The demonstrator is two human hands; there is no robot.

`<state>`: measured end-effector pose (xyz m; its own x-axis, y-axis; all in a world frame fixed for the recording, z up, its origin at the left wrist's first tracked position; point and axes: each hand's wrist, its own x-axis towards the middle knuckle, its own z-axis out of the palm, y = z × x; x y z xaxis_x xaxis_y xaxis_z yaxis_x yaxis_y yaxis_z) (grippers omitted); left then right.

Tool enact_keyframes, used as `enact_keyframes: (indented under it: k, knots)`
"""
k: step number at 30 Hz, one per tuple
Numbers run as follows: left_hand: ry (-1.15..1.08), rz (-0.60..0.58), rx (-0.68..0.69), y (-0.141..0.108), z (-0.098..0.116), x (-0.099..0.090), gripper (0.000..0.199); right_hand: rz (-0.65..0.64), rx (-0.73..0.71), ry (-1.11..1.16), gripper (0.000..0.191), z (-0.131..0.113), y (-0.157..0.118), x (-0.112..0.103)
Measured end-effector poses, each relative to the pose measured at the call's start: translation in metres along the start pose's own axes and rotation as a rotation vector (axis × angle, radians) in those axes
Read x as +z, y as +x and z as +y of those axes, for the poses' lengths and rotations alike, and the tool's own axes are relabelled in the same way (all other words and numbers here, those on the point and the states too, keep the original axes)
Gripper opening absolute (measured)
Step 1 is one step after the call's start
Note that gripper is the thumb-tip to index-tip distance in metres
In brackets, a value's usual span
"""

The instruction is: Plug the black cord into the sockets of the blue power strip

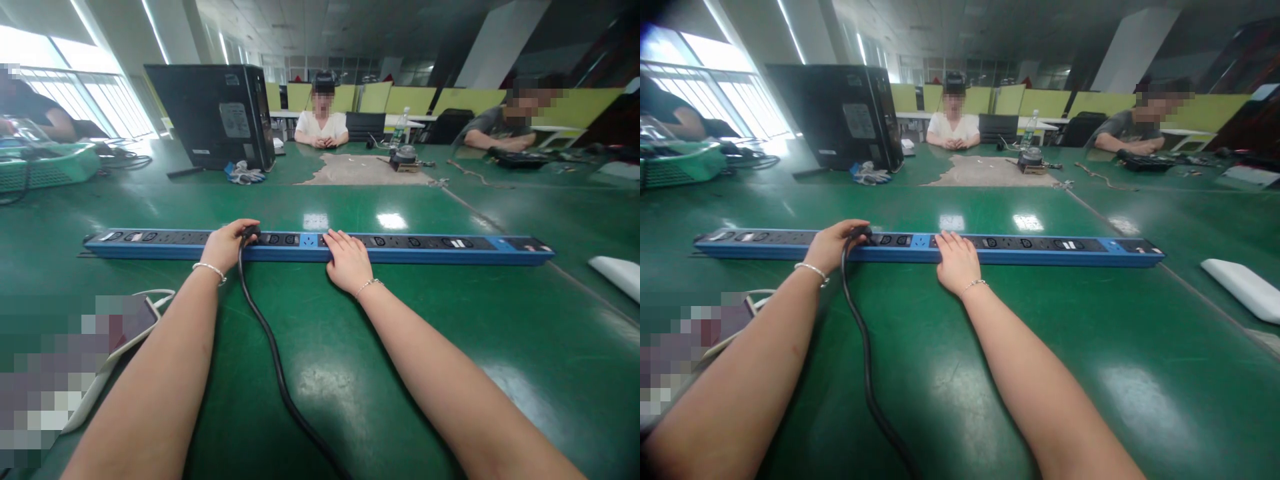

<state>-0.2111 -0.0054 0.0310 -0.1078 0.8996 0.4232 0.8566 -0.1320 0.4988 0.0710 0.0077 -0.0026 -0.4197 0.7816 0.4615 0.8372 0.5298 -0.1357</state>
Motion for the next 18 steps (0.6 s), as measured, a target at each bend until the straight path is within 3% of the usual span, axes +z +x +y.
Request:
enact_keyframes:
  k: [14, 18]
  knots:
    - [0.123, -0.004, -0.030, -0.010, 0.002, 0.003, 0.035, 0.020, 0.017, 0.010, 0.057, -0.002, 0.001, 0.000]
    - [0.067, 0.053, -0.015, -0.014, 0.000, 0.007, 0.035, 0.020, 0.024, 0.028, 0.057, -0.001, 0.001, 0.001]
